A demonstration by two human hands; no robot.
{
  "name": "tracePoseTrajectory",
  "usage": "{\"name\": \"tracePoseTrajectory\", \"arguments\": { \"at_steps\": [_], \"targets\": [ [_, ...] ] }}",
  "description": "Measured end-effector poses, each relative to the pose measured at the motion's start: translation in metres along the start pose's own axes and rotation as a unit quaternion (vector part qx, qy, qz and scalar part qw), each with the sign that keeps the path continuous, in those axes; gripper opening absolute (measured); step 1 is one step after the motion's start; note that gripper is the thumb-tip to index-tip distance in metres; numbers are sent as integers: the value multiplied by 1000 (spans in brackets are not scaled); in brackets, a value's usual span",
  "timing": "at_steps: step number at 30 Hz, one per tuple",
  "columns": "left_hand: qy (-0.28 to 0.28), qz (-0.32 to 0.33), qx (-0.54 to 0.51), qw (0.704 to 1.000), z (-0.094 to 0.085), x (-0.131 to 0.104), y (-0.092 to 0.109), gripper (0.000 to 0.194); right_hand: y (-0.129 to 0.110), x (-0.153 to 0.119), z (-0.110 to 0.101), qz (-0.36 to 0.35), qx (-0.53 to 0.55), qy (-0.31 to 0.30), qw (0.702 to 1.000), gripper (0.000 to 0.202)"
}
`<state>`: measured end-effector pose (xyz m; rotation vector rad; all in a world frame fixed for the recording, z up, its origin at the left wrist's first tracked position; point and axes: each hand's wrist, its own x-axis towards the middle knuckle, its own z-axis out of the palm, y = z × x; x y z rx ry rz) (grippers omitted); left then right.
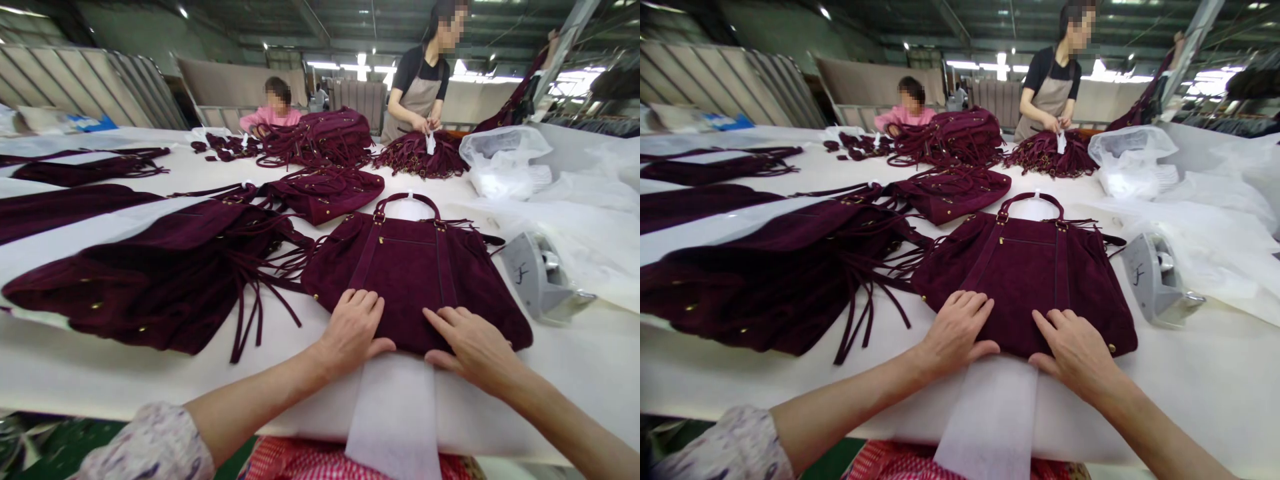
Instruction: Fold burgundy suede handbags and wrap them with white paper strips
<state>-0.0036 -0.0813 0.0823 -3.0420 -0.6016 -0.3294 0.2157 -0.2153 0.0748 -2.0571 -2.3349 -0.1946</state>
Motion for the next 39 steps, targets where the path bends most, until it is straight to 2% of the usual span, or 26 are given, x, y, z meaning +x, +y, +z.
{"name": "tracePoseTrajectory", "arguments": {
  "at_steps": [7,13,16,20,24,27,31,35,37,39],
  "targets": [
    [23,60,15,998,18,-5,-14,72,-6,19,1,12,73,-68,995,60],
    [35,108,36,993,19,0,-24,70,0,38,-9,-5,166,-106,980,52],
    [47,105,43,992,8,10,-29,66,12,49,-27,-9,206,-113,972,42],
    [50,102,50,992,-19,38,-45,52,31,67,-58,-11,242,-99,965,29],
    [27,124,31,991,-42,70,-64,46,44,83,-73,13,185,-88,979,26],
    [24,131,11,991,-41,88,-76,44,50,89,-62,40,81,-43,995,29],
    [43,132,56,989,-13,100,-90,33,55,93,-18,84,-42,30,995,32],
    [89,191,108,972,23,100,-100,26,65,98,31,-20,-104,120,987,32],
    [103,200,111,968,33,99,-103,27,71,103,40,-48,-97,133,985,35],
    [105,196,109,969,37,98,-105,29,78,105,35,-46,-66,107,991,34]
  ]
}}
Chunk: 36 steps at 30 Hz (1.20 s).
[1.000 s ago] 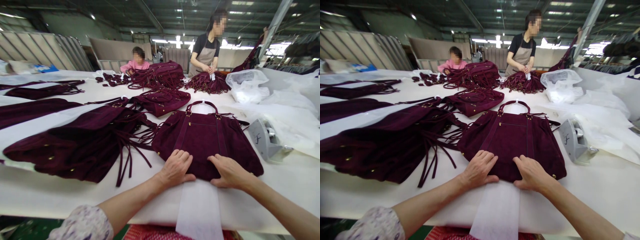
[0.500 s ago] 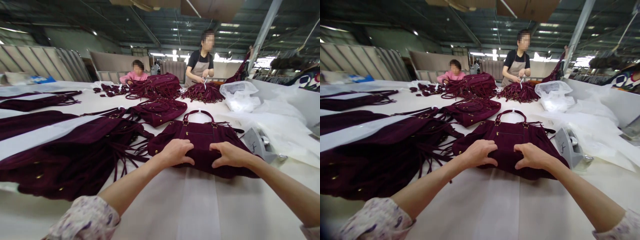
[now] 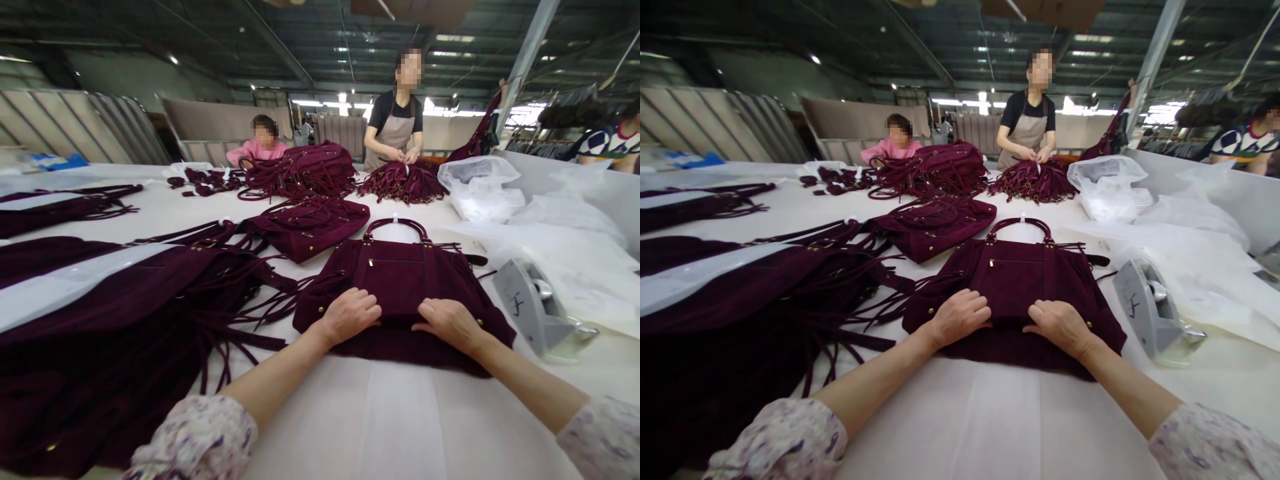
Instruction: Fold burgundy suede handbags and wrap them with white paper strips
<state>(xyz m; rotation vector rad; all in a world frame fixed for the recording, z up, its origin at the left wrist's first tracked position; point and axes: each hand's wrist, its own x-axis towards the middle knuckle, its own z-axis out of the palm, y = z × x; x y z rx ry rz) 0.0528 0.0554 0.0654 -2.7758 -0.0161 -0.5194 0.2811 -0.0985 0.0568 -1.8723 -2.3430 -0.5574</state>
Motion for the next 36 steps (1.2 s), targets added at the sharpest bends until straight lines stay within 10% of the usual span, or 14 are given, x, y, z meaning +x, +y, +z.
{"name": "tracePoseTrajectory", "arguments": {
  "at_steps": [8,16,28,36],
  "targets": [
    [6,-15,-11,1000,-3,3,-3,30,36,-44,-61,71,102,-187,974,47],
    [-3,20,-4,1000,-15,3,4,24,26,-76,-26,135,105,-112,979,36],
    [-32,-21,-9,999,-27,-5,29,16,69,-105,-56,5,113,-149,982,73],
    [-89,53,-26,994,-41,-5,29,56,33,-138,-15,17,-23,-58,998,66]
  ]
}}
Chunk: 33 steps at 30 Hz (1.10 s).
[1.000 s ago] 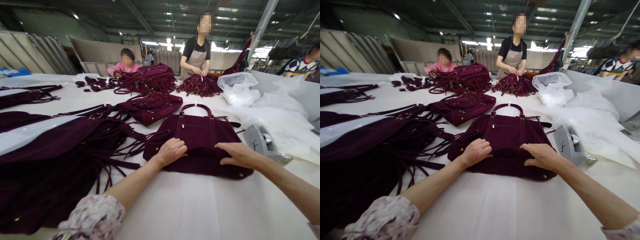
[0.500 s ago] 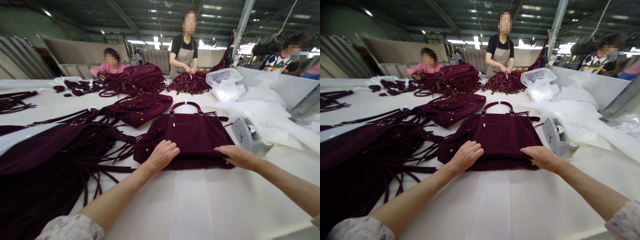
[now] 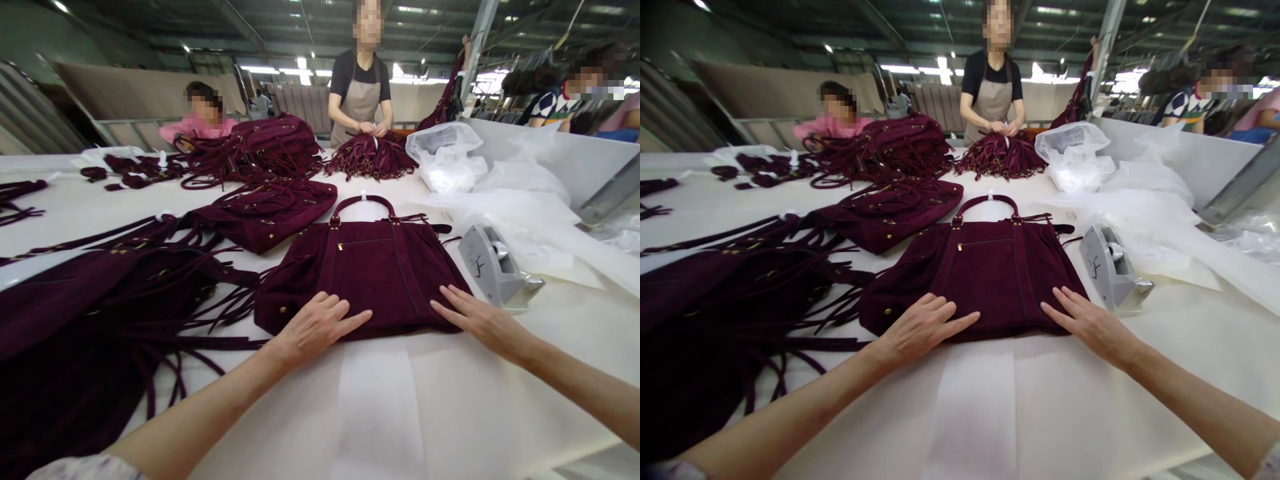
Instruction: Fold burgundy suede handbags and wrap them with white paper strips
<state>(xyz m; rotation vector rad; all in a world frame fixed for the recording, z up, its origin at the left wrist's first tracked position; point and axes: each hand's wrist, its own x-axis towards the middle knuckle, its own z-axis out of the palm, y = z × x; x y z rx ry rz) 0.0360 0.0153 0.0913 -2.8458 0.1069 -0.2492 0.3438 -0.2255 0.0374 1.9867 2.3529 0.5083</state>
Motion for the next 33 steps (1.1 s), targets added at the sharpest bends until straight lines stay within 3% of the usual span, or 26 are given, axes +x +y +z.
{"name": "tracePoseTrajectory", "arguments": {
  "at_steps": [4,10,12,14,17,20,21,23,26,29,31,33],
  "targets": [
    [-24,8,-9,1000,-6,3,-2,57,-3,4,-4,-3,-36,-23,999,68],
    [-35,23,-27,999,-20,2,16,51,-9,-4,3,9,-41,-12,999,77],
    [-54,1,-50,997,-24,11,19,37,-10,-6,5,3,-39,-8,999,78],
    [-67,-20,-88,994,-23,26,19,9,-10,-5,3,-1,-42,-10,999,78],
    [-34,-29,-148,988,-14,53,16,27,-13,2,-6,10,-47,-32,998,79],
    [36,-32,-194,980,-1,70,15,8,-16,12,-10,23,-16,-73,997,88],
    [63,-39,-201,977,4,73,16,12,-16,16,-10,25,0,-85,996,89],
    [99,-8,-207,973,13,74,18,46,-14,22,-7,32,31,-110,993,92],
    [83,51,-221,970,23,71,21,70,-8,28,-8,41,72,-174,981,109],
    [52,57,-231,970,29,71,23,75,4,38,-27,31,111,-246,962,121],
    [51,53,-228,971,32,73,23,75,13,55,-56,12,146,-276,950,96],
    [57,52,-219,973,34,75,24,73,19,80,-95,8,182,-256,949,56]
  ]
}}
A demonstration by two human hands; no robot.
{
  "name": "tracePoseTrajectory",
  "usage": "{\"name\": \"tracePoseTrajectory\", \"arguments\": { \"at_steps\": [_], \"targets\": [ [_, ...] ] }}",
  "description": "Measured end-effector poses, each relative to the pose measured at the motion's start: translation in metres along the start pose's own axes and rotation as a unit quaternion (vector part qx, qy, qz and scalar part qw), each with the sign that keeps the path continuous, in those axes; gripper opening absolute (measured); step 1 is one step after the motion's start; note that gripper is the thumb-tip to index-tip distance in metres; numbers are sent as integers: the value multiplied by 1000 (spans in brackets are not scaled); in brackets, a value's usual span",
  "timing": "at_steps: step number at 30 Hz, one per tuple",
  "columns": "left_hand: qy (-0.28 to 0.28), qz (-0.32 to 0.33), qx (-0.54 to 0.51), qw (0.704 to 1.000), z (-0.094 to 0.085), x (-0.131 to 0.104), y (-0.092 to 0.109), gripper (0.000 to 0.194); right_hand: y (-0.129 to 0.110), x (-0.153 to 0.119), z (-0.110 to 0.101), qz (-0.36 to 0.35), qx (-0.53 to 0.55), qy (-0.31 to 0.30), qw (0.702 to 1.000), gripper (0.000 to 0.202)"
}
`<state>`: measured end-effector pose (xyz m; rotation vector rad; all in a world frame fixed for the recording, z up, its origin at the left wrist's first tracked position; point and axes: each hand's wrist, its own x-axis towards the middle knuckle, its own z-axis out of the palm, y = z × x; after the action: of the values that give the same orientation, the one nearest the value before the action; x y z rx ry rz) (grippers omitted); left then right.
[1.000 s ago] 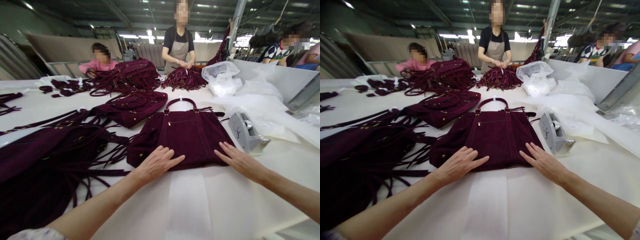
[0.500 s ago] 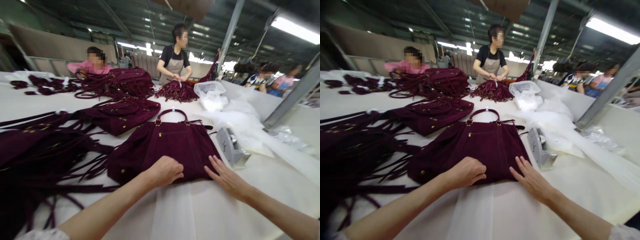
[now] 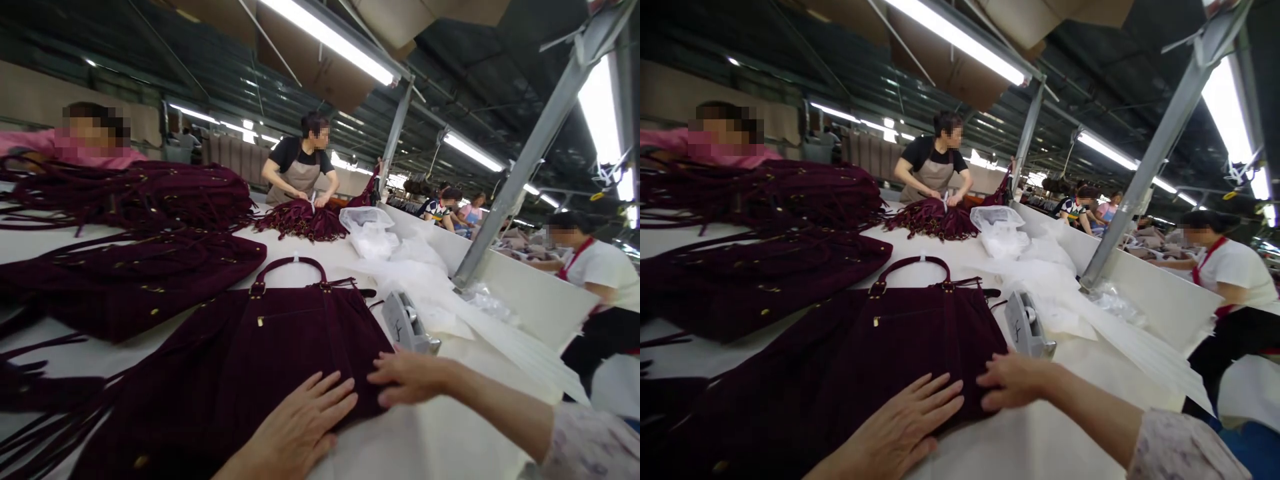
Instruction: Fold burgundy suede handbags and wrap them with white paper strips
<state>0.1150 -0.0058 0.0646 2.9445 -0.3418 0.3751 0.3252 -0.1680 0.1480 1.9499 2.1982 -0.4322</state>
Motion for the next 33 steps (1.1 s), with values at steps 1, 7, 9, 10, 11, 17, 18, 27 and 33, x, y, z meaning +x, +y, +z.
{"name": "tracePoseTrajectory", "arguments": {
  "at_steps": [1,7,9,10,11,17,18,27,33],
  "targets": [
    [1,2,5,1000,1,1,0,72,-7,2,-25,19,-2,75,997,48],
    [-9,15,10,1000,8,9,4,62,-31,23,-79,18,-31,418,908,57],
    [-10,12,8,1000,10,9,5,61,-27,27,-31,32,-63,401,913,64],
    [-9,12,6,1000,11,8,5,60,-23,28,1,55,-77,379,920,67],
    [-7,15,4,1000,12,7,6,58,-16,29,35,85,-79,357,927,67],
    [6,26,0,1000,10,3,12,51,19,26,122,126,-92,217,964,57],
    [8,21,2,1000,10,2,13,51,18,26,113,123,-96,205,966,54],
    [37,56,77,995,25,-4,27,43,-66,87,34,-64,244,314,915,52],
    [28,57,-11,998,1,-40,39,26,-72,119,97,-90,345,231,905,56]
  ]
}}
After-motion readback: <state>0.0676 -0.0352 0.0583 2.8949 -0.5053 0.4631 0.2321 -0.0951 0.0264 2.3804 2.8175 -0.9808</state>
